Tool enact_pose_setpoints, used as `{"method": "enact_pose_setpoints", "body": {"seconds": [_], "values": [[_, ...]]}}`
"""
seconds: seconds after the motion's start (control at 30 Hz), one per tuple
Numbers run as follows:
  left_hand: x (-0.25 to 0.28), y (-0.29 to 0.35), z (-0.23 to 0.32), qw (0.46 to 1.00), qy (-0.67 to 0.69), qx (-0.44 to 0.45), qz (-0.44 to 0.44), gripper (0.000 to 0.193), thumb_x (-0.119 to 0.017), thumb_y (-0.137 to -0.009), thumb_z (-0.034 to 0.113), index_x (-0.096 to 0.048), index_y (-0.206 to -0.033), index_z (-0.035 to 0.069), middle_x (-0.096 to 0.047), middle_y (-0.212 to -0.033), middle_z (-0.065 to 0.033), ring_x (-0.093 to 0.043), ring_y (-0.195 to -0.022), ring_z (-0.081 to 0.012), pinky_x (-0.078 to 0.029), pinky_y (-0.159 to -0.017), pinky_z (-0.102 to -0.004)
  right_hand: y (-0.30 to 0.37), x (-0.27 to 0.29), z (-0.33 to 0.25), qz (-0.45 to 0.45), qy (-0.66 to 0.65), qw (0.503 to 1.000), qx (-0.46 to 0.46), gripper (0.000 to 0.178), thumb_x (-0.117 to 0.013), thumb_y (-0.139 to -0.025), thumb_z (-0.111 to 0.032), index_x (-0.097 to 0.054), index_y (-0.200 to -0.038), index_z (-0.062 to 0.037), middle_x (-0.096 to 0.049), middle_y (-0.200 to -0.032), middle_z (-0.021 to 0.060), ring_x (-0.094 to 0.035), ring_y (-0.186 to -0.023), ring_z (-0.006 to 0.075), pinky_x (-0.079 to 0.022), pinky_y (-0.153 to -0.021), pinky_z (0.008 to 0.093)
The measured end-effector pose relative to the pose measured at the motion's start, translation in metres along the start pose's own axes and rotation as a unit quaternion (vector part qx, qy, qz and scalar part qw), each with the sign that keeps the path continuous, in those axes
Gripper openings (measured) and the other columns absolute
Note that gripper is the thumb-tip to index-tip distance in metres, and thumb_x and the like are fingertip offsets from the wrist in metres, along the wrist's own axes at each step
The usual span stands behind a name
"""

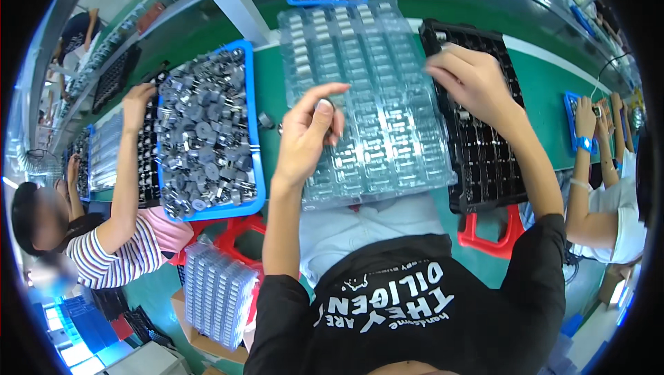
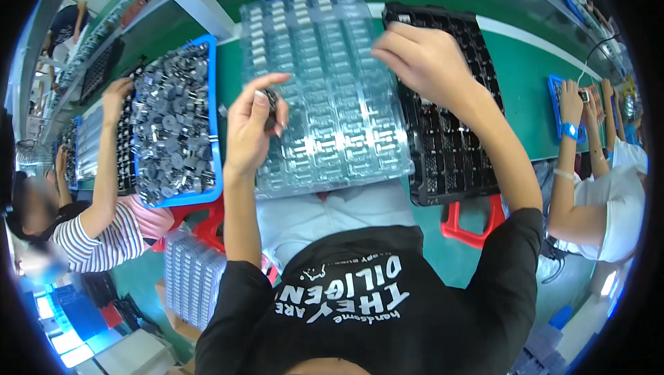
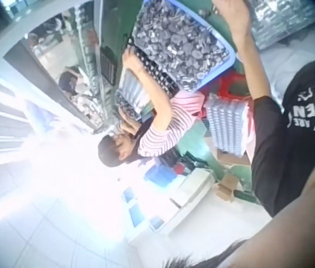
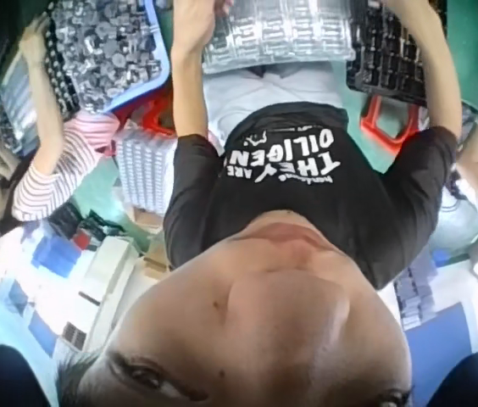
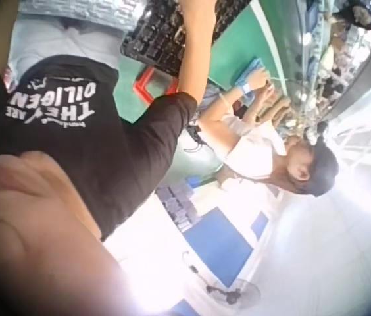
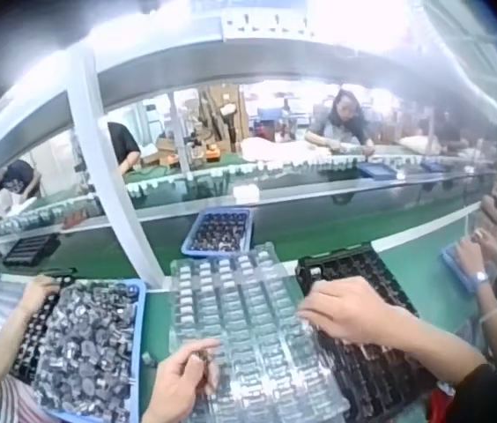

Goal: Picking up small electronic components from a blue bin and placing them into a clear plastic tray.

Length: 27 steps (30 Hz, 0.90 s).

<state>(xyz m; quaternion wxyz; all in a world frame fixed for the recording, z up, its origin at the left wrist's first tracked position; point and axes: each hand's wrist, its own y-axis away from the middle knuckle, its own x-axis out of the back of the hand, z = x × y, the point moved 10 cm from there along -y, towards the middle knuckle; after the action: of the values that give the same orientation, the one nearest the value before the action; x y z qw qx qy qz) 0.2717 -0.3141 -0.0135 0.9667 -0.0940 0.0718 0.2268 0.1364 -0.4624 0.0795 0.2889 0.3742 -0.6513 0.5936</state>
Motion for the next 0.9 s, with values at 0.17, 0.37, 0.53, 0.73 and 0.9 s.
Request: {"method": "enact_pose_setpoints", "body": {"seconds": [0.17,0.37,0.53,0.73,0.9], "values": [[0.005,0.003,-0.010,0.995,0.080,0.029,0.045,0.050,-0.036,-0.105,0.040,-0.044,-0.136,0.001,-0.043,-0.073,-0.0003,-0.043,-0.060,-0.0078,-0.027,-0.047,-0.0177,-0.088,-0.092,-0.002,-0.030,-0.149,0.985,0.081,0.013,-0.065,-0.086,-0.013,-0.065,-0.089,-0.0013,-0.064,-0.084,0.0114,-0.063,-0.078,0.0311,-0.050,-0.069,0.0387],[0.015,0.000,-0.002,0.965,0.253,-0.010,0.061,0.044,-0.040,-0.105,0.034,-0.042,-0.138,0.005,-0.053,-0.088,-0.0044,-0.050,-0.069,-0.0083,-0.029,-0.046,-0.0171,-0.118,-0.150,-0.035,-0.147,-0.179,0.965,0.123,0.012,-0.064,-0.085,-0.016,-0.067,-0.094,-0.0094,-0.060,-0.091,0.0088,-0.062,-0.084,0.0311,-0.050,-0.070,0.0418],[0.026,-0.005,-0.009,0.965,0.250,-0.002,0.081,0.038,-0.039,-0.105,0.037,-0.051,-0.117,0.004,-0.056,-0.079,-0.0057,-0.049,-0.061,-0.0087,-0.030,-0.045,-0.0183,-0.121,-0.163,-0.043,-0.204,-0.151,0.957,0.141,0.015,-0.066,-0.085,-0.020,-0.064,-0.097,-0.0119,-0.055,-0.095,0.0088,-0.060,-0.085,0.0308,-0.049,-0.070,0.0440],[0.016,-0.004,-0.007,0.959,0.280,-0.036,-0.019,0.047,-0.037,-0.104,0.045,-0.054,-0.101,0.001,-0.049,-0.062,-0.0020,-0.044,-0.052,-0.0083,-0.028,-0.043,-0.0206,-0.118,-0.156,-0.055,-0.162,-0.112,0.961,0.192,0.014,-0.066,-0.084,-0.018,-0.060,-0.094,-0.0105,-0.055,-0.092,0.0078,-0.060,-0.084,0.0298,-0.049,-0.068,0.0428],[0.018,-0.005,-0.009,0.954,0.297,0.006,0.045,0.043,-0.038,-0.104,0.041,-0.055,-0.108,0.001,-0.045,-0.067,-0.0010,-0.044,-0.057,-0.0078,-0.028,-0.046,-0.0198,-0.113,-0.146,-0.057,-0.100,-0.131,0.964,0.208,0.012,-0.066,-0.083,-0.015,-0.058,-0.089,-0.0077,-0.057,-0.086,0.0078,-0.060,-0.083,0.0301,-0.049,-0.069,0.0406]]}}
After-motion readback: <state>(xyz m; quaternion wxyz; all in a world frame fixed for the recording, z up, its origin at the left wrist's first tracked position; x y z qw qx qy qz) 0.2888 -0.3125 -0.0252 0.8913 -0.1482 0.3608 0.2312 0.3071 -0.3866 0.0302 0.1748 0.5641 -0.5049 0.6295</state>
